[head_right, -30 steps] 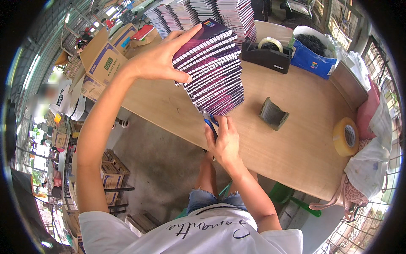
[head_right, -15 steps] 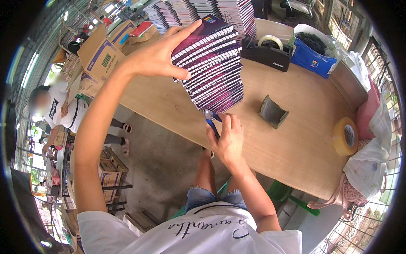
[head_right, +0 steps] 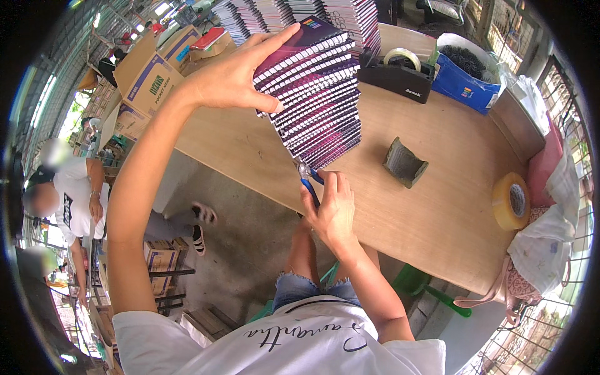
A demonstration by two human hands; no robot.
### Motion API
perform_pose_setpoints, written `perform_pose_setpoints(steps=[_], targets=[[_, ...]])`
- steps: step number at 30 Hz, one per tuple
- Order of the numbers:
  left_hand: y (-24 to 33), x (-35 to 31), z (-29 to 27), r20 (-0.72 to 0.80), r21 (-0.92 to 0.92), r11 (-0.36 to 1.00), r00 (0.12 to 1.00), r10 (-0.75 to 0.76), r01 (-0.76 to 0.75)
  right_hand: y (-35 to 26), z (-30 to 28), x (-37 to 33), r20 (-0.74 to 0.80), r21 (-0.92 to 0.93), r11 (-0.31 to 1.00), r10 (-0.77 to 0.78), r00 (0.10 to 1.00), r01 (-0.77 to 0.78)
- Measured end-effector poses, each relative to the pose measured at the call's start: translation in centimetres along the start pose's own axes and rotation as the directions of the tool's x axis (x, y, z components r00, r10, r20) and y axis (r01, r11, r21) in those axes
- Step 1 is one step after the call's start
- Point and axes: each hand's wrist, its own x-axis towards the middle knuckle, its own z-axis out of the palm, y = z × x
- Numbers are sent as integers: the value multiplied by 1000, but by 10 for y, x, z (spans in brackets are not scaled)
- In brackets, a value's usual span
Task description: The person binds a notebook by threading a metal spiral coil through the punched holes of the covers and pages and then trims the excess coil using shears.
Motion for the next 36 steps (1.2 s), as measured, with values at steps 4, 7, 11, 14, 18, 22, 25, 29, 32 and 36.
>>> perform_pose_setpoints(steps=[4, 7, 11, 14, 18, 22, 25, 29, 32, 36], targets=[[-2, 0, 1, -19, 14, 1000, 1000, 18, -18, -4, -4, 4, 273, 223, 850, 416, 867, -478], [-5, 0, 2, -25, 10, 999, 999, 39, -38, 2, 1, 4, 255, 433, 768, 397, 882, -471], [-4, 1, 1, -27, 50, 998, 999, 44, -43, 6, 3, -3, 1, 66, 997, 47, 999, -47], [-6, 1, 2, -32, 11, 998, 998, 56, -56, 9, 5, -2, 44, 28, 999, 39, 998, -41], [-4, 1, 2, -18, 23, 1000, 1000, 17, -17, 11, 5, -2, -15, 69, 998, 6, 1000, -5], [-3, 0, 0, -11, 18, 1000, 1000, 15, -15, 3, 3, -1, -22, -50, 997, -58, 998, 57], [-3, 0, 1, -16, 12, 1000, 1000, 12, -12, 4, 4, 0, -5, -62, 995, -74, 997, 74], [-3, 1, 1, -22, 14, 999, 999, 41, -41, 13, 4, 3, 326, 407, 787, 348, 879, -463], [-6, -2, 3, -20, 45, 999, 1000, 13, -12, 8, -2, 11, 617, 569, 327, 436, 655, -754], [-5, -1, 0, -30, -3, 998, 997, 66, -66, 13, -3, 1, 137, 260, 929, 233, 963, -262]])
